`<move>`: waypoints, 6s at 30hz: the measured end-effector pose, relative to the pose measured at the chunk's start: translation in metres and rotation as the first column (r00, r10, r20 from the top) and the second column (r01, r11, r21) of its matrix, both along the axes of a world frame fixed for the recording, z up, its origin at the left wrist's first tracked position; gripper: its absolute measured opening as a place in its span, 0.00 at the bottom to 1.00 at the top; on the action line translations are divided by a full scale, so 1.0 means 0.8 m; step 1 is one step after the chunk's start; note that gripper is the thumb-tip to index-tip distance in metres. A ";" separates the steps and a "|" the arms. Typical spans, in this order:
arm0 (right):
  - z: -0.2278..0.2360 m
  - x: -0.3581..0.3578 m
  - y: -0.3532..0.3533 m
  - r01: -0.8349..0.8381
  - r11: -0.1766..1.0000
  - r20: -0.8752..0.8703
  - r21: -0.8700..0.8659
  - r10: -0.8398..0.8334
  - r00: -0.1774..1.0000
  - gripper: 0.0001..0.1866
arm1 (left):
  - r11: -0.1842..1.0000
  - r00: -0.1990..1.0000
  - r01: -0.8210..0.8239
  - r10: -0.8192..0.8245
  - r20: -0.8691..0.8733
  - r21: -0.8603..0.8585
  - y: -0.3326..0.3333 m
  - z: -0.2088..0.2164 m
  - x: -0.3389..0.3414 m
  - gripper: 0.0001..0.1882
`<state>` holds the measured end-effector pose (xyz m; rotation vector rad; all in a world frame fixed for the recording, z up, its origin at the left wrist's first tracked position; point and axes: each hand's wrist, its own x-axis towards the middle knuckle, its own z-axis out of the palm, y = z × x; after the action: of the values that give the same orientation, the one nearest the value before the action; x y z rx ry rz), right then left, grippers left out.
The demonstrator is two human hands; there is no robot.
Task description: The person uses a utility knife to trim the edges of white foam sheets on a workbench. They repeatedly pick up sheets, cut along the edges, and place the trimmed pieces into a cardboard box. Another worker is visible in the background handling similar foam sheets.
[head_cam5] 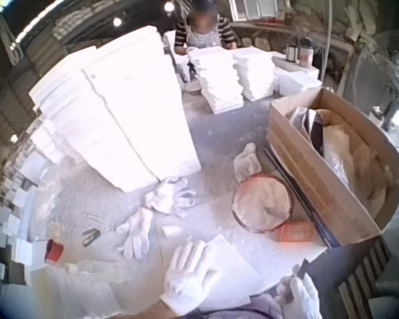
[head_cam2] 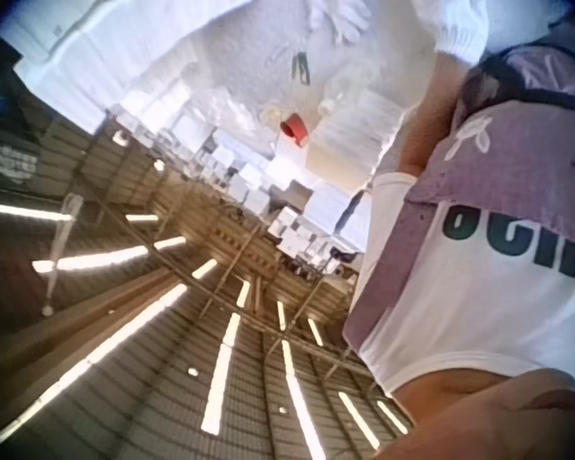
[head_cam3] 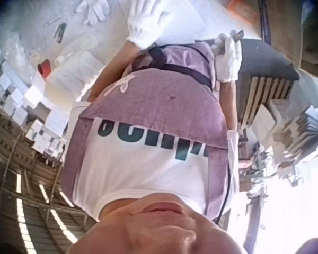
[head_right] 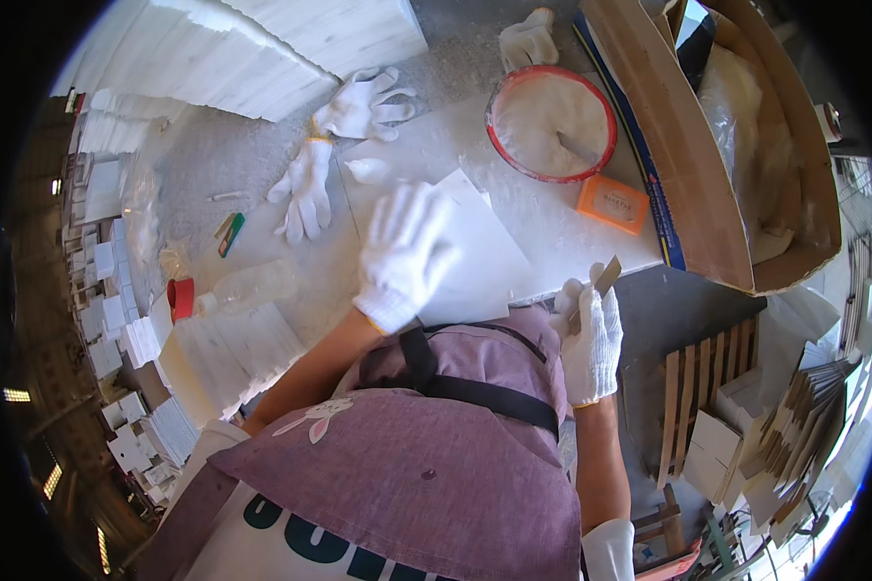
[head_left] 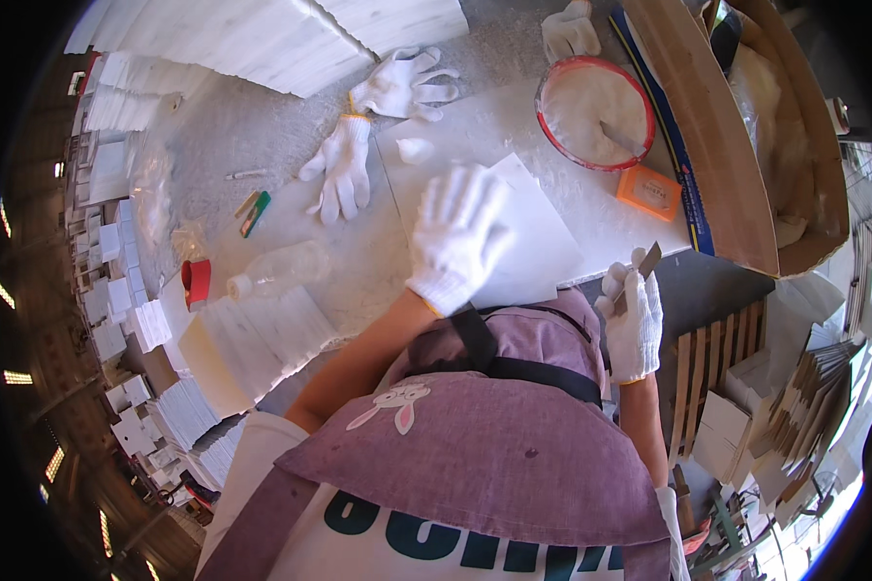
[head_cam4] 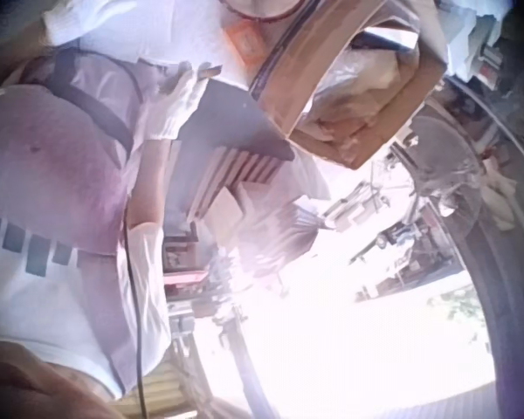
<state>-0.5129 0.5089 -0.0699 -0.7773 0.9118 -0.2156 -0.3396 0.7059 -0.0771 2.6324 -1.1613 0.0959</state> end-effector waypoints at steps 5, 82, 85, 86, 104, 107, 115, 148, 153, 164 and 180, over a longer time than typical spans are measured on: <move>-0.007 -0.009 -0.011 -0.081 0.993 0.142 0.081 0.069 0.988 0.15 | 0.972 0.992 0.126 -0.127 0.011 -0.197 0.030 0.026 0.007 0.22; -0.018 0.107 -0.012 -0.532 0.614 -0.175 -0.583 0.544 0.821 0.21 | 0.912 0.930 -0.339 0.288 -0.227 -0.232 0.058 -0.028 -0.034 0.31; -0.028 0.137 -0.018 -0.549 0.419 -0.231 -0.723 0.602 0.764 0.17 | 0.900 0.930 -0.349 0.299 -0.214 -0.261 0.054 -0.032 -0.033 0.30; -0.029 0.141 -0.021 -0.547 0.370 -0.236 -0.751 0.623 0.746 0.17 | 0.904 0.931 -0.347 0.300 -0.209 -0.248 0.054 -0.032 -0.033 0.30; -0.012 0.176 -0.034 -0.561 0.003 -0.368 -0.828 0.752 0.547 0.16 | 0.897 0.923 -0.367 0.317 -0.218 -0.248 0.053 -0.037 -0.035 0.28; -0.020 0.175 -0.031 -0.502 0.038 -0.297 -0.864 0.766 0.570 0.17 | 0.895 0.917 -0.376 0.321 -0.236 -0.241 0.053 -0.033 -0.034 0.29; -0.006 0.170 -0.032 -0.555 -0.028 -0.377 -0.832 0.762 0.527 0.16 | 0.881 0.898 -0.413 0.353 -0.261 -0.230 0.049 -0.033 -0.037 0.30; -0.005 0.184 -0.032 -0.437 -0.089 -0.337 -0.895 0.778 0.531 0.16 | 0.883 0.908 -0.403 0.353 -0.226 -0.239 0.049 -0.031 -0.036 0.28; -0.003 0.150 -0.036 -0.527 -0.068 -0.371 -0.847 0.785 0.496 0.17 | 0.913 0.929 -0.364 0.341 -0.146 -0.186 0.051 -0.030 -0.032 0.27; 0.049 0.102 0.035 -0.586 0.689 -0.021 -0.427 0.640 0.768 0.22 | 0.709 0.454 -0.658 0.107 -0.884 -0.252 0.001 0.056 -0.026 0.17; 0.019 0.034 0.001 -0.596 0.497 -0.339 -0.631 0.514 0.788 0.13 | 0.905 0.826 -0.418 0.344 -0.446 -0.077 0.076 0.053 -0.042 0.23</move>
<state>-0.4858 0.5098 -0.0543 -1.8114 0.6020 0.0716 -0.3729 0.7671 -0.0351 2.5141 -0.4495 -0.2781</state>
